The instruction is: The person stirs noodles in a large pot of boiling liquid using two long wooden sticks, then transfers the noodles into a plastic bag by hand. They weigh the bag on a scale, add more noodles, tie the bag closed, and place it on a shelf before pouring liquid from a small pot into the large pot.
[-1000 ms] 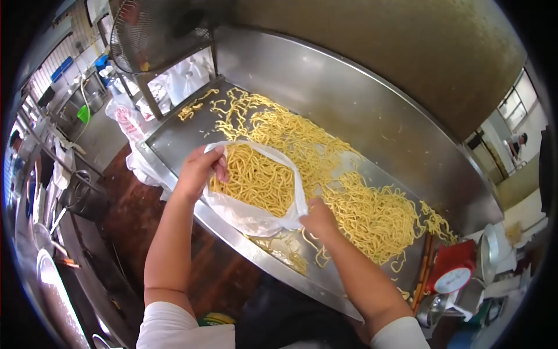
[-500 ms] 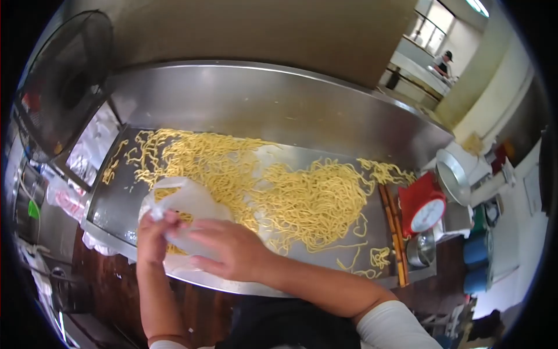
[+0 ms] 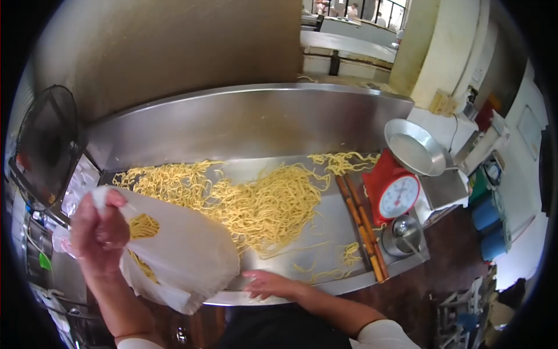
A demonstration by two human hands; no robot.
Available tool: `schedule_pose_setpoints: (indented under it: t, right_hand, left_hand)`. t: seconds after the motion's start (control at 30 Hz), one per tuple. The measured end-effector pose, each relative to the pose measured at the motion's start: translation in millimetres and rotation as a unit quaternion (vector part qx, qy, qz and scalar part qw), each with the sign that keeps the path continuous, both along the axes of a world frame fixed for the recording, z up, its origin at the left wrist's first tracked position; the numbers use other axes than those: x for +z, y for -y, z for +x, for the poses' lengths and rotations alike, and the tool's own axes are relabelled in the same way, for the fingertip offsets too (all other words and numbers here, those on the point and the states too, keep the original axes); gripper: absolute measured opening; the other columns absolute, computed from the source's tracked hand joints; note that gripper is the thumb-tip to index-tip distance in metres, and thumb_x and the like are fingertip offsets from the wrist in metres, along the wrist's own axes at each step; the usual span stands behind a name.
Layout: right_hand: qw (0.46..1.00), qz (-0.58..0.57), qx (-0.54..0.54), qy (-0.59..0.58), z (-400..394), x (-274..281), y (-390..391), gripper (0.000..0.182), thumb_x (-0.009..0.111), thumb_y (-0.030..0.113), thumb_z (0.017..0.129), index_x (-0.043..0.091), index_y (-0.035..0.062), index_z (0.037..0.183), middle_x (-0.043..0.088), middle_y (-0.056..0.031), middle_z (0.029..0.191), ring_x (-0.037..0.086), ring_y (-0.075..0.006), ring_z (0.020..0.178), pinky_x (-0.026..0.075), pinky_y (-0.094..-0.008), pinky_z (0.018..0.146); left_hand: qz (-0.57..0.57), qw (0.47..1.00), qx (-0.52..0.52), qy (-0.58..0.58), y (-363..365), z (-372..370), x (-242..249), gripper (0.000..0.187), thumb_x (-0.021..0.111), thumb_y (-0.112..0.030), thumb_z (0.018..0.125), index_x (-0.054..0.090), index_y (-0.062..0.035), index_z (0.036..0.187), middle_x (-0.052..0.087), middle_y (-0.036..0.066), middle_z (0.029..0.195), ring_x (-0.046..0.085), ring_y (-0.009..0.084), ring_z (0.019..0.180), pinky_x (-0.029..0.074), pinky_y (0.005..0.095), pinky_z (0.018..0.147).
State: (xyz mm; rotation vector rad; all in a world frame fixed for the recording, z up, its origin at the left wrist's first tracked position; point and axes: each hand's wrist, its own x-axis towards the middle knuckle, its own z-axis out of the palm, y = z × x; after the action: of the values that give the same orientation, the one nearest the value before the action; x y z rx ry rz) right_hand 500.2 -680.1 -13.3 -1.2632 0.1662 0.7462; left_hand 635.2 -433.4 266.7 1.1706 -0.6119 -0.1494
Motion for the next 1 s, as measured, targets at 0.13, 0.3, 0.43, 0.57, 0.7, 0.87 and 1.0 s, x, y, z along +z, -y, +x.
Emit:
schedule_pose_setpoints:
  t: [0.13, 0.3, 0.43, 0.57, 0.7, 0.87, 1.0]
  right_hand:
    - [0.974, 0.143, -0.010, 0.178, -39, 50, 45, 0.075, 0.081, 0.027, 0.075, 0.044, 0.0021, 0.135, 0.056, -0.0076, 0.126, 0.055, -0.0190, 0.112, 0.047, -0.0375, 0.093]
    - [0.941, 0.203, -0.190, 0.192, -108, 80, 157, 0.067, 0.079, 0.016, 0.076, 0.045, 0.0038, 0.134, 0.056, -0.0065, 0.126, 0.053, -0.0190, 0.115, 0.044, -0.0368, 0.099]
    - [0.821, 0.310, -0.378, 0.294, -130, 136, 244, 0.062, 0.071, 0.030, 0.083, 0.044, 0.0056, 0.134, 0.055, -0.0063, 0.127, 0.054, -0.0219, 0.115, 0.047, -0.0371, 0.096]
    - [0.791, 0.255, -0.469, 0.299, -120, 169, 328, 0.068, 0.054, 0.056, 0.089, 0.041, 0.0114, 0.138, 0.053, -0.0052, 0.132, 0.052, -0.0227, 0.119, 0.046, -0.0415, 0.097]
    - [0.784, 0.242, -0.496, 0.284, -108, 193, 394, 0.069, 0.054, 0.056, 0.088, 0.040, 0.0122, 0.139, 0.053, -0.0042, 0.130, 0.053, -0.0229, 0.115, 0.044, -0.0391, 0.095]
    - [0.746, 0.277, -0.545, 0.263, -101, 207, 434, 0.067, 0.056, 0.051, 0.087, 0.038, 0.0123, 0.139, 0.045, -0.0090, 0.135, 0.047, -0.0278, 0.119, 0.037, -0.0418, 0.101]
    - [0.776, 0.268, -0.522, 0.230, -116, 181, 461, 0.064, 0.058, 0.043, 0.085, 0.038, 0.0115, 0.136, 0.041, -0.0158, 0.136, 0.043, -0.0349, 0.120, 0.032, -0.0468, 0.103]
  left_hand:
    - [-0.059, 0.989, -0.104, 0.081, 66, -40, 52, 0.054, 0.035, -0.044, 0.101, 0.049, 0.0071, 0.110, 0.035, -0.005, 0.055, 0.028, 0.0046, 0.039, 0.026, 0.0211, 0.037]
    - [-0.028, 0.963, -0.258, 0.073, 201, -80, 127, 0.067, 0.029, -0.047, 0.101, 0.035, 0.0120, 0.132, 0.040, 0.001, 0.061, 0.034, 0.0112, 0.044, 0.033, 0.0288, 0.045]
    - [-0.050, 0.944, -0.325, 0.043, 318, -111, 175, 0.071, 0.035, -0.044, 0.101, 0.017, 0.0094, 0.144, 0.044, 0.004, 0.074, 0.038, 0.0108, 0.057, 0.033, 0.0264, 0.055]
    - [-0.008, 0.948, -0.319, 0.018, 415, -107, 209, 0.070, 0.055, -0.038, 0.090, 0.027, 0.0045, 0.137, 0.056, 0.009, 0.087, 0.050, 0.0183, 0.068, 0.045, 0.0325, 0.070]
    - [0.037, 0.973, -0.223, -0.048, 504, -106, 214, 0.071, 0.061, -0.053, 0.078, 0.042, 0.0075, 0.110, 0.051, 0.006, 0.078, 0.044, 0.0174, 0.060, 0.039, 0.0318, 0.061]
    - [0.045, 0.981, -0.157, -0.106, 601, -81, 186, 0.066, 0.059, -0.055, 0.078, 0.040, -0.0060, 0.117, 0.046, 0.004, 0.068, 0.042, 0.0177, 0.053, 0.038, 0.0344, 0.055]
    - [0.046, 0.982, -0.167, -0.076, 637, -85, 153, 0.051, 0.057, -0.053, 0.081, 0.041, -0.0198, 0.117, 0.046, 0.007, 0.070, 0.045, 0.0197, 0.056, 0.040, 0.0381, 0.055]
